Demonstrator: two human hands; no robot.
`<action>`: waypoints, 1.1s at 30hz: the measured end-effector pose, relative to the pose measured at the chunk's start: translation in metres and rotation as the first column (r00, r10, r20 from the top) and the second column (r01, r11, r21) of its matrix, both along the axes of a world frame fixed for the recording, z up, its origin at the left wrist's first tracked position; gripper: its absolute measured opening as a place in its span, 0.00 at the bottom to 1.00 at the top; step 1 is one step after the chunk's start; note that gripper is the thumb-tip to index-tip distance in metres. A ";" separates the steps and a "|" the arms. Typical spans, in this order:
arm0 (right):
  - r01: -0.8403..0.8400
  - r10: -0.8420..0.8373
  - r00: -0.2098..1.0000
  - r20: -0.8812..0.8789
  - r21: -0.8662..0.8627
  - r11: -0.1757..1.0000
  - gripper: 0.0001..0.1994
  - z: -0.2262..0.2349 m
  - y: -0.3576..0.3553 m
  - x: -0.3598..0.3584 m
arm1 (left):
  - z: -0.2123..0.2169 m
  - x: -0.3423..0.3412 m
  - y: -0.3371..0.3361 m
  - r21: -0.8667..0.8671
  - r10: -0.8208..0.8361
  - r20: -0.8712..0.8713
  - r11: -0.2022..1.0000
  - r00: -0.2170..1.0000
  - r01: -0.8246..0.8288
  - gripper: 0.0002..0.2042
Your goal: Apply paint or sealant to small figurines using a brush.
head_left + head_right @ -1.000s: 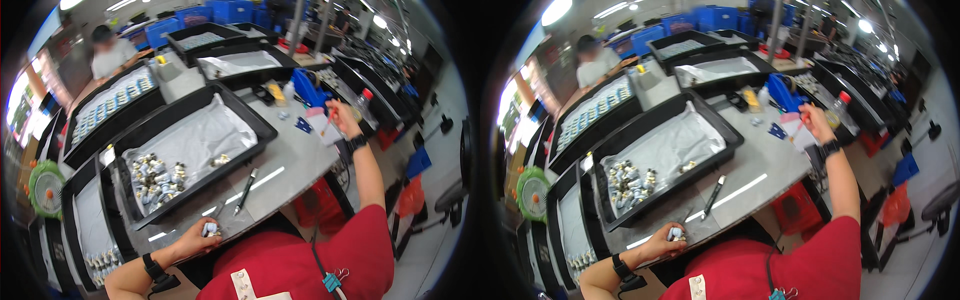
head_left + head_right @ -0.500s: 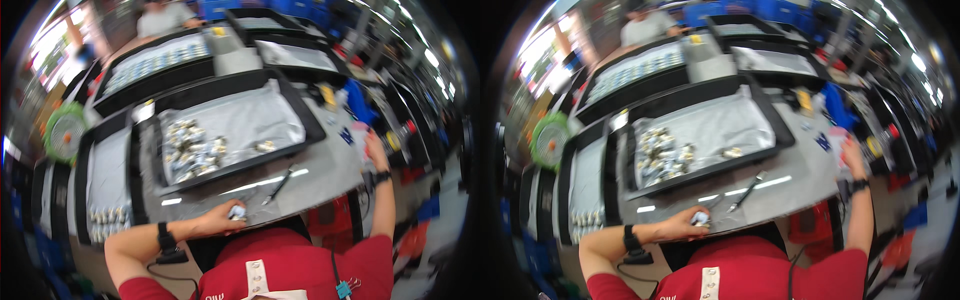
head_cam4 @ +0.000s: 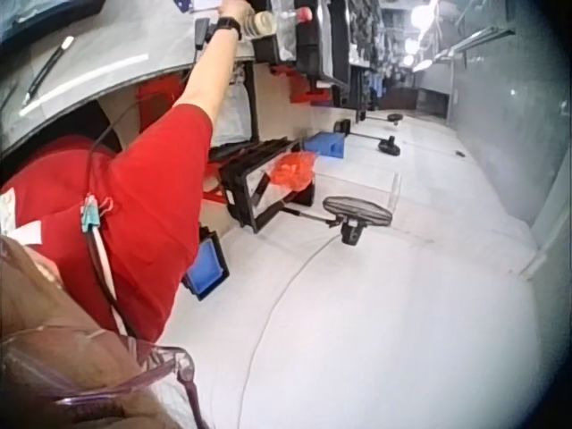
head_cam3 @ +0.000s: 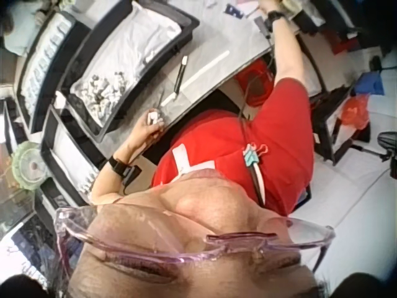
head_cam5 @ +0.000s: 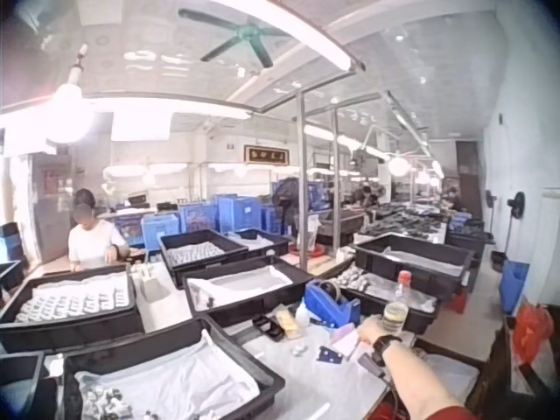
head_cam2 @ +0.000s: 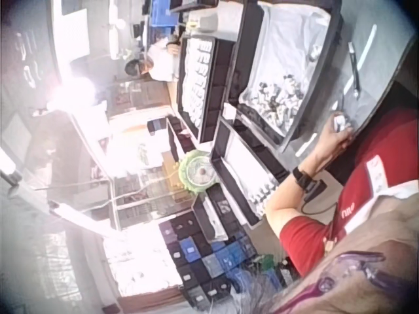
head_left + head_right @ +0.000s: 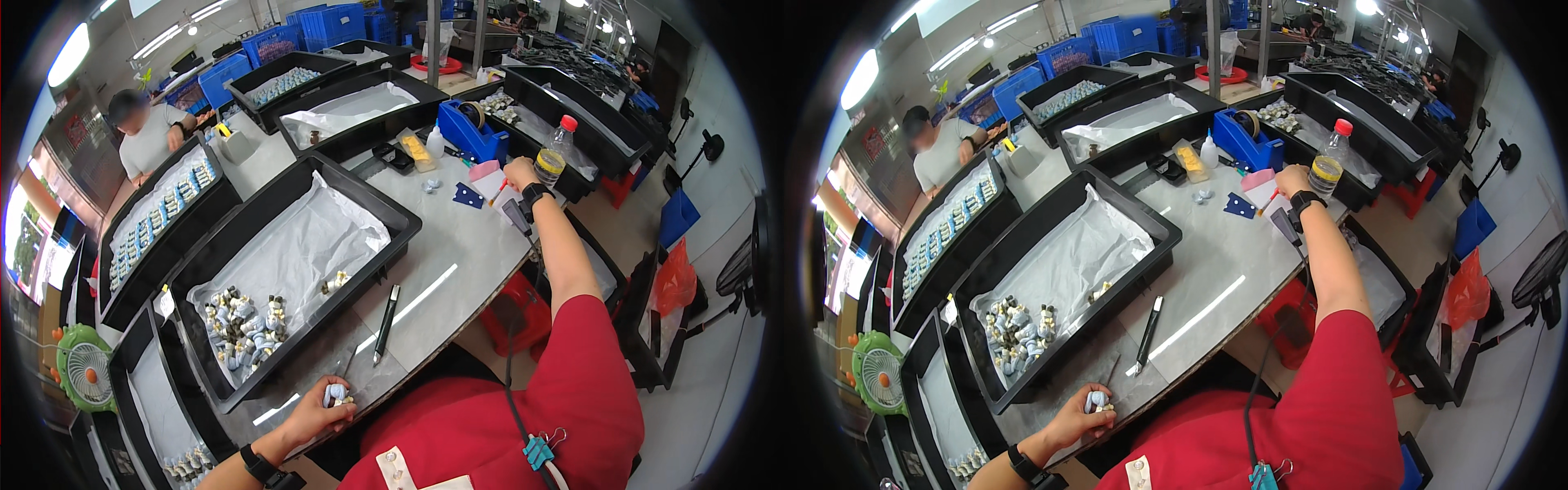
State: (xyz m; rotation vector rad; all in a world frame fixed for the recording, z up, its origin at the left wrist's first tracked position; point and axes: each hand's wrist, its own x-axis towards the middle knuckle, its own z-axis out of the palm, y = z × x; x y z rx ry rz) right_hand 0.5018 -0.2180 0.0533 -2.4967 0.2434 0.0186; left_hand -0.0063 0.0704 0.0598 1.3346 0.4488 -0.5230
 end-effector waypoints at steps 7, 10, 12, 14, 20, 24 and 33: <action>-0.139 0.118 0.983 -0.139 -0.159 0.977 0.11 -0.003 -0.004 0.013 | -0.002 0.002 0.002 -0.021 -0.004 -0.012 1.000 1.000 0.003 0.18; -0.120 0.095 0.977 -0.191 -0.121 0.985 0.12 -0.007 -0.004 0.017 | -0.002 0.004 0.002 -0.024 -0.005 -0.016 1.000 1.000 0.004 0.18; -0.102 0.076 0.979 -0.192 -0.130 0.986 0.13 -0.006 0.000 0.013 | -0.002 0.004 0.002 -0.026 -0.003 -0.016 1.000 1.000 0.002 0.18; -0.057 0.049 0.993 -0.108 -0.070 0.996 0.13 -0.006 0.008 0.003 | -0.003 0.001 0.003 -0.024 0.015 -0.006 1.000 1.000 -0.016 0.17; -0.092 0.086 0.971 -0.222 -0.017 0.996 0.14 -0.021 -0.006 0.012 | -0.003 0.002 0.003 -0.052 0.015 -0.022 0.998 1.000 -0.016 0.18; -0.065 0.066 0.987 -0.144 0.017 0.998 0.10 0.005 0.007 -0.011 | -0.004 0.001 0.003 -0.049 0.013 -0.011 0.999 1.000 -0.013 0.18; -0.074 0.044 0.990 -0.138 -0.224 0.972 0.30 -0.024 -0.006 0.028 | -0.005 0.002 0.005 -0.066 -0.011 -0.007 0.998 1.000 0.010 0.18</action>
